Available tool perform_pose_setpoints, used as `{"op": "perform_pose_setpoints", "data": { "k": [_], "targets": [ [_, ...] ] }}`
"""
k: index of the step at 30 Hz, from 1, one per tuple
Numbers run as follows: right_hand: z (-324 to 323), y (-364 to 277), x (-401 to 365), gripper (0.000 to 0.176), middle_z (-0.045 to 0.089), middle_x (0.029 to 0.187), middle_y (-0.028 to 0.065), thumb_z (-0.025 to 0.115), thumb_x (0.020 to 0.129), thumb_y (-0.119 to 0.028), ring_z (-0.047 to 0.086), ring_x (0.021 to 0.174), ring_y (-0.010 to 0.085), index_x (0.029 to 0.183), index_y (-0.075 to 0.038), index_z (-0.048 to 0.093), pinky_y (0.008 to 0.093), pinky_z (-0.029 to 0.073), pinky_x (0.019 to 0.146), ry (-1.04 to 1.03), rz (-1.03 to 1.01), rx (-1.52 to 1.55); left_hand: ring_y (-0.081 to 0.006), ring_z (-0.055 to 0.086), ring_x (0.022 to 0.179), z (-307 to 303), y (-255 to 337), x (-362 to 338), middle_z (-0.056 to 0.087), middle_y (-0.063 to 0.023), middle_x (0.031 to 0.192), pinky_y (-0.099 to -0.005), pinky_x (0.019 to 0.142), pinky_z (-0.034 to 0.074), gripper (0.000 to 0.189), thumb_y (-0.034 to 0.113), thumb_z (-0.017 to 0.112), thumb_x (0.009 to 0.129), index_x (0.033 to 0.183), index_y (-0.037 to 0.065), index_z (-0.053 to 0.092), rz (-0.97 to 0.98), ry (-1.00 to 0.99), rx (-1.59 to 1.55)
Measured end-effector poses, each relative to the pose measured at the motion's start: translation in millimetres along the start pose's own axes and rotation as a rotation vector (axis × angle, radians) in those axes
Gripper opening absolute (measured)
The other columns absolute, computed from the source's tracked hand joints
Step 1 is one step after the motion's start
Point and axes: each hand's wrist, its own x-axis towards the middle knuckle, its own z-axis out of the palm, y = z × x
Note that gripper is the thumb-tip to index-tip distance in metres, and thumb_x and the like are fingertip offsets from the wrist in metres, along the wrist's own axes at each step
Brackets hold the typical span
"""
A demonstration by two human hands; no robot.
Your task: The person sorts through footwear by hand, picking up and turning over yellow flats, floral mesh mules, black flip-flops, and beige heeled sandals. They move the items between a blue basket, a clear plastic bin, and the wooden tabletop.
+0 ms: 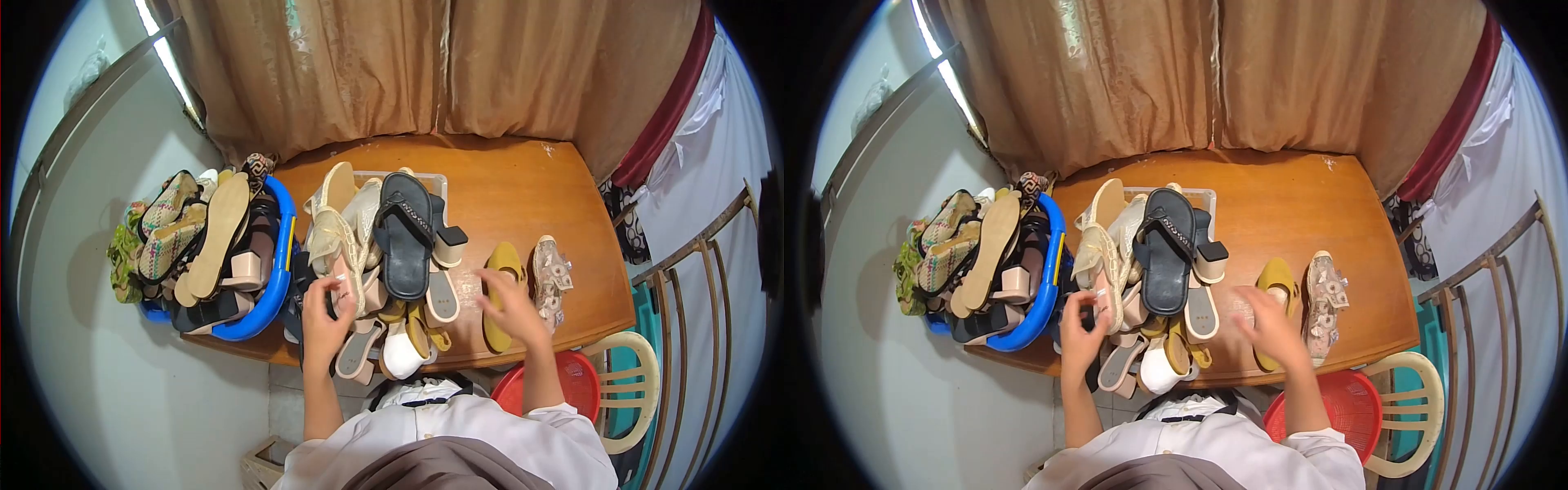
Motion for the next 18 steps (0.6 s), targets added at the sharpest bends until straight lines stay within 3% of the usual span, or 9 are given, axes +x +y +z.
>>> {"op": "perform_pose_setpoints", "data": {
  "k": [1,2,3,5,7,11,13,16,18],
  "targets": [
    [10.4,-12.8,7.8,0.048,0.049,0.126,0.017,0.062,0.083,-0.023,0.045,0.118,0.0338,0.124,-0.004,0.047,0.0425,0.035,0.099,-0.058,-0.114,0.111,-0.0264,0.051,0.098,-2.4,3.8,-0.6,0.053,-0.0115,0.103,-0.038,0.087,0.04,0.041,0.02,0.07,0.074,0.106,0.004,0.051,0.146,-0.03,0.287],
    [21.6,-24.7,15.0,0.05,0.046,0.129,0.0164,0.063,0.082,-0.023,0.042,0.121,0.0341,0.126,-0.006,0.045,0.0445,0.033,0.101,-0.08,-0.161,0.063,-0.0348,0.039,0.113,-0.4,5.7,-5.9,0.047,-0.0145,0.115,-0.0443,0.096,0.031,0.064,0.027,0.077,0.063,0.116,0.007,0.048,0.032,-0.126,0.304],
    [33.5,-35.1,21.7,0.053,0.043,0.132,0.0158,0.063,0.082,-0.022,0.039,0.123,0.0344,0.128,-0.008,0.043,0.0465,0.031,0.102,-0.102,-0.208,0.016,-0.0375,0.031,0.123,3.4,6.1,-12.4,0.041,-0.0122,0.127,-0.0454,0.102,0.026,0.067,0.026,0.077,0.064,0.121,0.01,0.046,-0.037,-0.162,0.394],
    [54.6,-43.8,30.5,0.057,0.038,0.136,0.0144,0.063,0.081,-0.022,0.034,0.127,0.0347,0.132,-0.01,0.039,0.0499,0.028,0.104,-0.136,-0.24,-0.055,-0.0374,0.035,0.12,16.1,-4.8,-16.7,0.041,-0.0154,0.127,-0.046,0.102,0.027,0.067,0.023,0.077,0.065,0.122,0.007,0.045,0.039,-0.111,0.429],
    [77.1,-40.7,39.4,0.062,0.034,0.139,0.013,0.064,0.08,-0.021,0.03,0.13,0.0346,0.134,-0.013,0.036,0.0527,0.025,0.105,-0.156,-0.208,-0.101,-0.0378,0.04,0.12,24.7,-26.5,-14.6,0.042,-0.0178,0.128,-0.0418,0.1,0.034,0.058,0.01,0.069,0.073,0.125,0.002,0.044,0.123,-0.055,0.229],
    [88.1,-37.6,46.2,0.066,0.034,0.139,0.0128,0.067,0.075,-0.015,0.031,0.129,0.035,0.134,-0.012,0.036,0.0496,0.029,0.104,-0.089,-0.236,-0.151,-0.0356,0.052,0.11,12.4,-29.4,-6.3,0.052,-0.0207,0.123,-0.0402,0.092,0.043,0.044,0.004,0.06,0.078,0.121,0.0,0.051,0.114,0.145,0.127],
    [90.2,-36.3,45.0,0.065,0.036,0.137,0.0155,0.065,0.073,-0.008,0.034,0.127,0.0359,0.132,-0.011,0.039,0.044,0.033,0.102,-0.033,-0.229,-0.112,-0.0344,0.058,0.101,-3.4,-30.9,1.8,0.059,-0.0192,0.113,-0.0398,0.087,0.045,0.039,0.003,0.059,0.08,0.118,-0.001,0.053,0.102,0.293,0.092],
    [93.4,-37.3,42.4,0.063,0.037,0.136,0.0175,0.063,0.072,-0.005,0.037,0.125,0.036,0.13,-0.011,0.041,0.0402,0.039,0.098,0.032,-0.169,-0.12,-0.0342,0.057,0.102,-25.7,-24.3,2.9,0.058,-0.0181,0.114,-0.0396,0.088,0.044,0.04,0.0,0.061,0.078,0.117,0.001,0.055,0.075,0.326,0.027],
    [92.9,-41.4,41.6,0.062,0.037,0.136,0.0174,0.063,0.072,-0.005,0.038,0.125,0.0357,0.13,-0.011,0.041,0.0402,0.039,0.099,0.044,-0.119,-0.119,-0.0342,0.055,0.105,-32.9,-27.3,0.8,0.057,-0.0176,0.116,-0.0396,0.091,0.043,0.043,-0.002,0.061,0.076,0.118,0.001,0.055,0.191,0.279,0.145]
  ]
}}
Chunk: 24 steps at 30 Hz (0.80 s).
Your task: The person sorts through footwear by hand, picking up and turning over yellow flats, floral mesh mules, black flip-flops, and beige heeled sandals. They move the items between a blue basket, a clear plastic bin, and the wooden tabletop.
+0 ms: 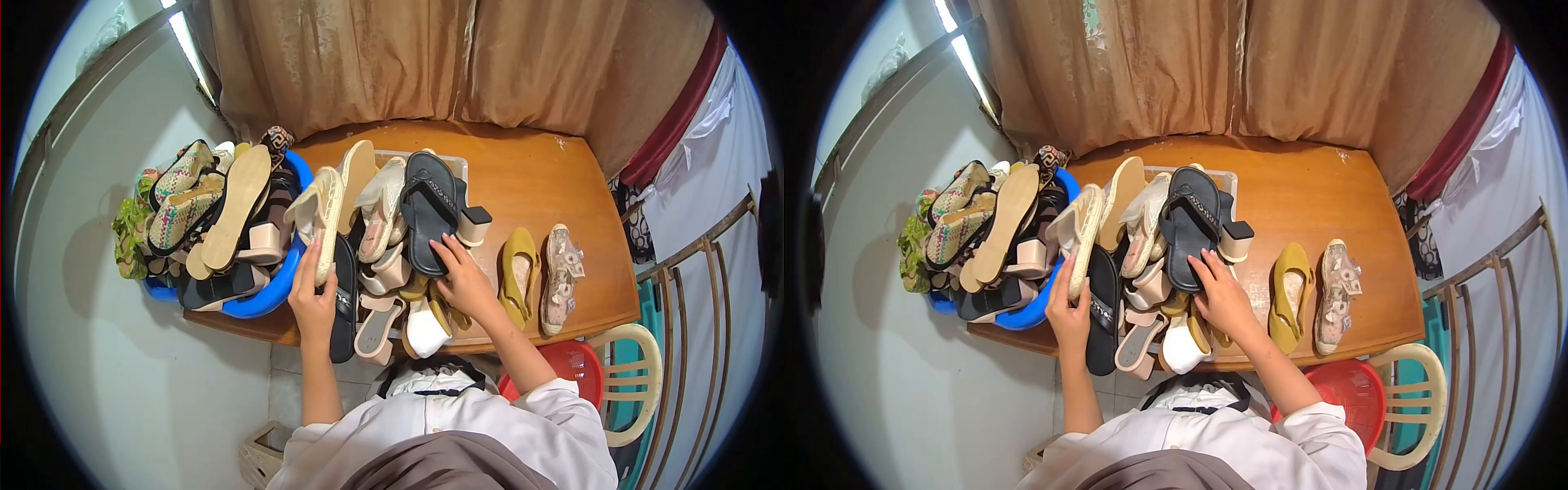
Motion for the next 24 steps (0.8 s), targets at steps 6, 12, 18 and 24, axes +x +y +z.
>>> {"op": "perform_pose_setpoints", "data": {
  "k": [6,12,18,24],
  "targets": [
    [2.9,-2.5,2.7,0.058,0.046,0.129,0.0183,0.061,0.073,-0.005,0.039,0.124,0.0347,0.128,-0.009,0.044,0.04,0.04,0.098,0.053,-0.02,-0.044,-0.0374,0.039,0.121,14.7,-35.3,-26.2,0.052,-0.0089,0.127,-0.0423,0.101,0.034,0.054,-0.004,0.062,0.071,0.122,0.013,0.055,0.045,-0.252,0.167],
    [-19.6,1.0,22.5,0.046,0.058,0.113,0.0189,0.057,0.072,0.009,0.052,0.11,0.0362,0.117,-0.003,0.053,0.04,0.043,0.094,0.377,-0.112,0.09,-0.0382,0.037,0.123,16.9,-49.9,-33.8,0.048,-0.0096,0.13,-0.0432,0.102,0.033,0.052,-0.002,0.062,0.071,0.121,0.012,0.055,0.023,-0.324,0.16],
    [-53.3,-8.1,27.1,0.037,0.063,0.105,0.0179,0.052,0.071,0.017,0.061,0.102,0.0297,0.102,-0.001,0.062,0.0319,0.052,0.08,0.619,0.014,0.33,-0.037,0.04,0.12,14.0,-30.1,-17.3,0.051,-0.0134,0.12,-0.0445,0.1,0.033,0.048,0.009,0.064,0.074,0.12,0.012,0.054,0.053,-0.379,0.106],
    [-59.3,-22.7,-0.7,0.038,0.065,0.1,0.0171,0.048,0.069,0.019,0.061,0.102,0.0286,0.098,0.0,0.063,0.0306,0.051,0.077,0.745,-0.058,0.148,-0.0387,0.049,0.106,43.7,-7.8,25.9,0.054,-0.0184,0.107,-0.0456,0.093,0.038,0.044,0.013,0.061,0.076,0.119,0.006,0.052,0.119,-0.357,-0.043]
  ]
}}
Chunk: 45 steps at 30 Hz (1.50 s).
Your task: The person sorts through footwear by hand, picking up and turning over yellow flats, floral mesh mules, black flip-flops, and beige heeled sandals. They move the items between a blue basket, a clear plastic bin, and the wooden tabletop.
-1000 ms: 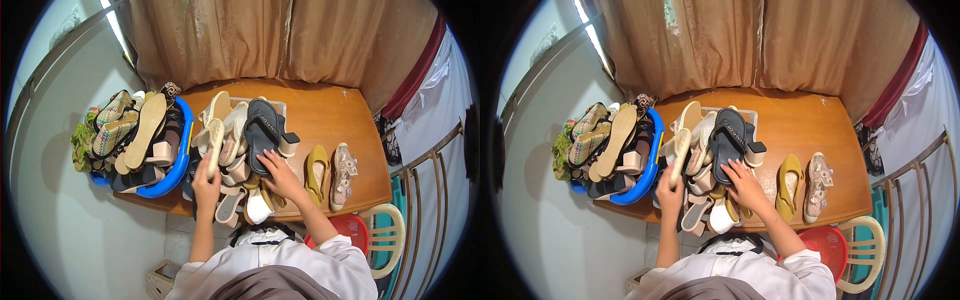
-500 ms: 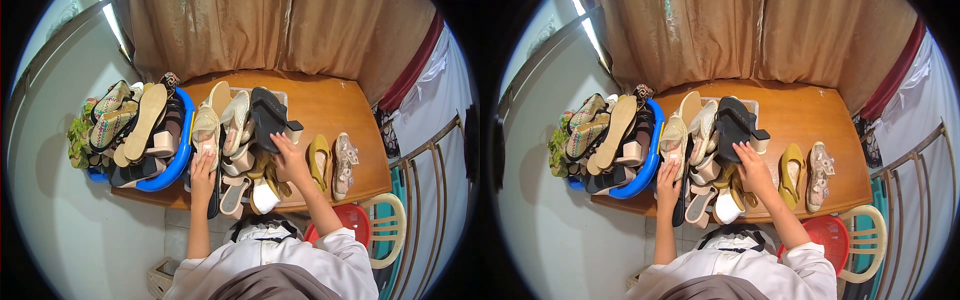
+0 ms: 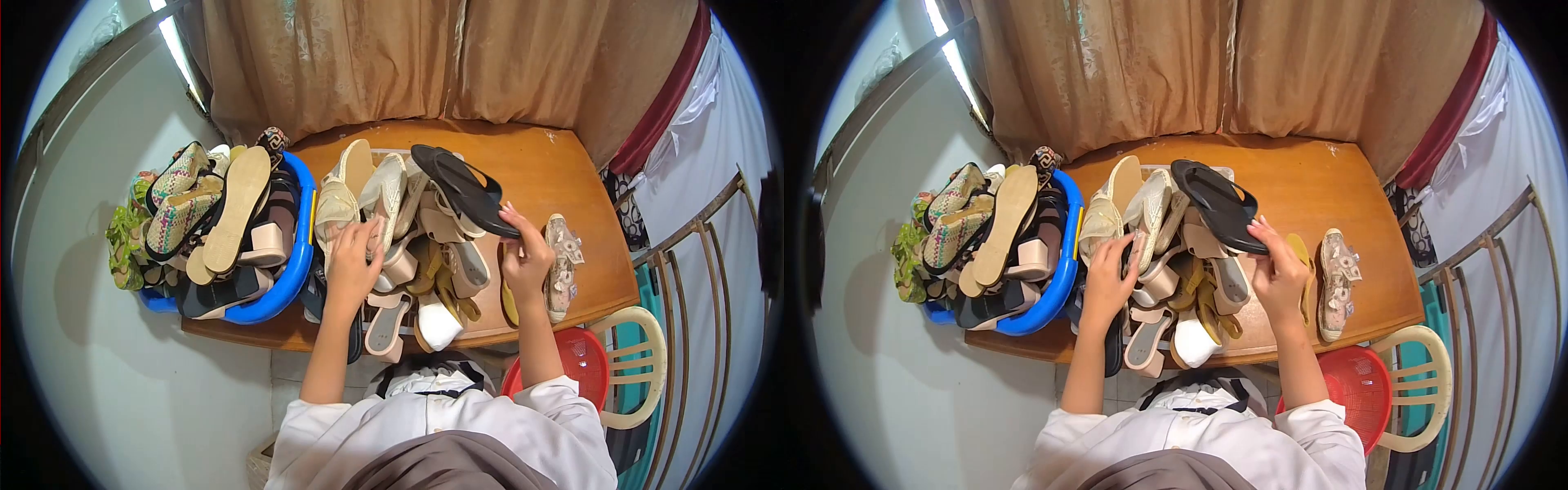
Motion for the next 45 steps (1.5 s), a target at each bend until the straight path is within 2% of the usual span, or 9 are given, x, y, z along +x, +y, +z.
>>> {"op": "perform_pose_setpoints", "data": {
  "k": [6,13,20,24,29,36,39,40,45],
  "targets": [
    [-15.4,0.4,-7.9,0.036,0.065,0.099,0.0187,0.047,0.068,0.019,0.061,0.103,0.031,0.096,0.002,0.063,0.0316,0.049,0.082,0.132,-0.009,-0.032,-0.0438,0.051,0.096,71.4,-35.8,31.2,0.051,-0.0328,0.105,-0.0501,0.087,0.039,0.046,0.016,0.055,0.083,0.119,-0.006,0.038,-0.157,-0.175,0.118],
    [-28.1,2.7,-20.1,0.035,0.065,0.098,0.0192,0.047,0.068,0.017,0.061,0.102,0.032,0.096,0.003,0.062,0.0333,0.048,0.085,0.144,0.038,-0.011,-0.0484,0.052,0.087,92.1,-41.1,41.9,0.053,-0.0342,0.096,-0.0541,0.086,0.036,0.045,0.022,0.053,0.084,0.117,-0.003,0.035,-0.226,-0.104,0.14],
    [-12.3,9.4,-32.7,0.041,0.065,0.094,0.0168,0.048,0.06,0.02,0.061,0.101,0.0337,0.093,0.002,0.063,0.037,0.048,0.088,-0.088,-0.09,-0.069,-0.0333,0.059,0.09,77.0,-33.1,45.0,0.06,-0.0187,0.101,-0.0383,0.08,0.045,0.033,0.013,0.062,0.077,0.105,-0.003,0.056,-0.197,0.1,-0.145],
    [-7.4,6.5,-37.6,0.043,0.064,0.096,0.0135,0.05,0.056,0.019,0.058,0.106,0.0331,0.092,-0.001,0.065,0.0377,0.048,0.089,-0.321,-0.134,-0.029,-0.027,0.061,0.093,69.0,-26.9,47.7,0.062,-0.0167,0.102,-0.0321,0.079,0.046,0.033,0.013,0.066,0.074,0.103,-0.002,0.06,-0.442,0.15,-0.469],
    [-14.3,14.4,-46.6,0.042,0.059,0.111,0.0082,0.055,0.062,0.015,0.045,0.122,0.0318,0.096,-0.007,0.063,0.0394,0.044,0.096,-0.793,-0.076,-0.018,-0.0278,0.058,0.096,41.5,8.7,43.3,0.062,-0.0156,0.101,-0.0328,0.08,0.046,0.033,0.011,0.067,0.075,0.104,-0.003,0.06,-0.273,0.365,-0.493],
    [-28.7,-10.7,-25.9,0.04,0.057,0.117,0.0103,0.06,0.064,0.008,0.045,0.12,0.0333,0.101,-0.007,0.062,0.0381,0.04,0.098,-0.933,-0.072,-0.066,-0.0319,0.051,0.101,23.6,67.1,6.4,0.062,-0.0081,0.098,-0.0408,0.093,0.037,0.025,0.003,0.068,0.07,0.095,0.001,0.066,0.136,0.424,0.014],
    [-27.1,-31.4,-8.8,0.033,0.054,0.119,0.0136,0.063,0.072,0.001,0.048,0.118,0.0294,0.105,-0.003,0.059,0.038,0.039,0.098,-0.732,0.171,0.174,-0.0301,0.048,0.104,32.8,80.7,-13.5,0.061,-0.004,0.097,-0.0456,0.094,0.034,0.027,0.005,0.069,0.067,0.094,0.006,0.067,0.218,0.419,0.094],
    [-18.0,-26.2,-15.5,0.046,0.048,0.126,0.0163,0.06,0.077,0.0,0.05,0.113,0.0249,0.12,0.001,0.047,0.0365,0.039,0.097,-0.588,0.178,0.314,-0.028,0.048,0.104,34.9,85.9,-19.0,0.061,-0.002,0.097,-0.0471,0.095,0.032,0.027,0.007,0.069,0.068,0.095,0.008,0.068,0.255,0.422,0.112],
    [16.2,-30.9,-9.1,0.069,0.039,0.129,0.0163,0.054,0.082,0.001,0.05,0.109,0.0177,0.139,-0.004,0.014,0.0291,0.042,0.091,-0.309,0.537,0.838,-0.0225,0.05,0.104,45.7,101.8,-32.4,0.06,0.0005,0.101,-0.0488,0.096,0.03,0.028,0.01,0.066,0.069,0.097,0.012,0.068,0.336,0.314,0.116]
  ]
}}
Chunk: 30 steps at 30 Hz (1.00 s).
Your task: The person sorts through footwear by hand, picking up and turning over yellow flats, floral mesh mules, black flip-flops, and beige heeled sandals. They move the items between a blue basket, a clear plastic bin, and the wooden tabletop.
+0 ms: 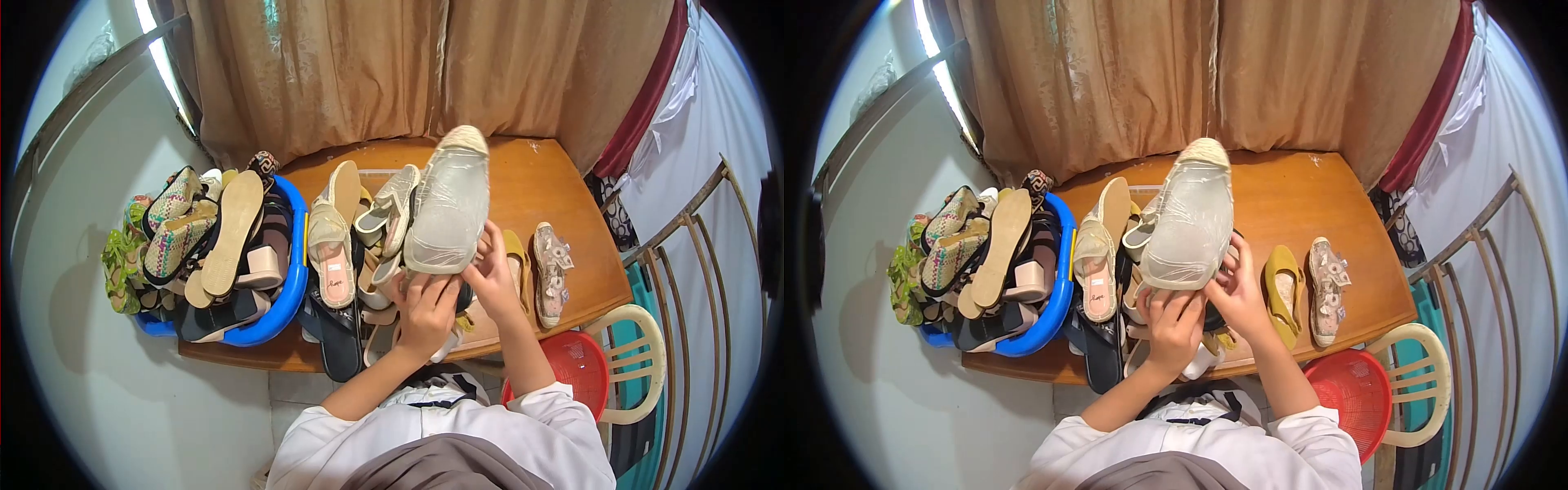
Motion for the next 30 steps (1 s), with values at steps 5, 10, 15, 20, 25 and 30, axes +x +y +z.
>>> {"op": "perform_pose_setpoints", "data": {
  "k": [5,10,15,20,25,30],
  "targets": [
    [-10.6,14.2,9.2,0.052,0.048,0.119,0.013,0.043,0.089,-0.004,0.049,0.106,0.0149,0.137,-0.005,0.023,0.0279,0.041,0.089,0.116,0.025,-0.087,-0.0277,0.048,0.1,-2.2,-25.6,-12.0,0.05,-0.0119,0.101,-0.0412,0.089,0.038,0.045,-0.004,0.066,0.064,0.108,0.005,0.059,-0.053,0.035,-0.37],
    [-8.9,27.0,8.6,0.048,0.049,0.119,0.0132,0.044,0.09,-0.006,0.049,0.106,0.0165,0.135,-0.004,0.026,0.0293,0.039,0.092,0.109,-0.065,-0.162,-0.0307,0.034,0.121,5.8,-44.8,7.9,0.031,-0.0181,0.127,-0.0405,0.1,0.033,0.092,0.003,0.069,0.063,0.137,0.002,0.014,-0.404,0.07,-0.674],
    [-2.9,27.2,10.3,0.051,0.05,0.119,0.0141,0.049,0.088,-0.006,0.051,0.105,0.0168,0.134,-0.004,0.027,0.0292,0.041,0.089,0.082,-0.166,-0.205,-0.0277,0.032,0.128,-2.9,-43.6,25.0,0.024,-0.0192,0.14,-0.0387,0.104,0.031,0.092,0.002,0.064,0.072,0.142,0.002,0.005,-0.45,-0.126,-1.2],
    [5.7,12.6,9.7,0.06,0.057,0.108,0.0144,0.058,0.081,-0.006,0.06,0.094,0.0216,0.133,-0.004,0.027,0.0311,0.046,0.082,0.078,-0.116,-0.343,-0.0251,0.043,0.121,6.5,-37.3,30.1,0.039,-0.0177,0.134,-0.0338,0.099,0.035,0.079,0.005,0.064,0.077,0.142,0.001,0.017,-0.441,0.061,-0.783],
    [19.0,7.1,18.6,0.073,0.054,0.115,0.0226,0.068,0.072,-0.007,0.059,0.101,0.0308,0.132,-0.001,0.028,0.0334,0.046,0.085,0.172,-0.388,-0.613,-0.0313,0.051,0.111,0.9,-30.8,37.9,0.048,-0.0208,0.124,-0.0361,0.092,0.041,0.073,0.009,0.068,0.073,0.136,-0.002,0.033,-0.337,0.074,-0.482],
    [14.5,14.0,20.3,0.068,0.053,0.12,0.0222,0.067,0.075,-0.007,0.058,0.105,0.0274,0.132,0.002,0.033,0.0343,0.046,0.088,0.272,-0.527,-0.79,-0.0363,0.052,0.107,-7.3,-19.7,46.2,0.049,-0.0247,0.12,-0.0375,0.089,0.042,0.073,0.01,0.067,0.073,0.136,-0.003,0.033,-0.304,0.136,-0.417]
  ]
}}
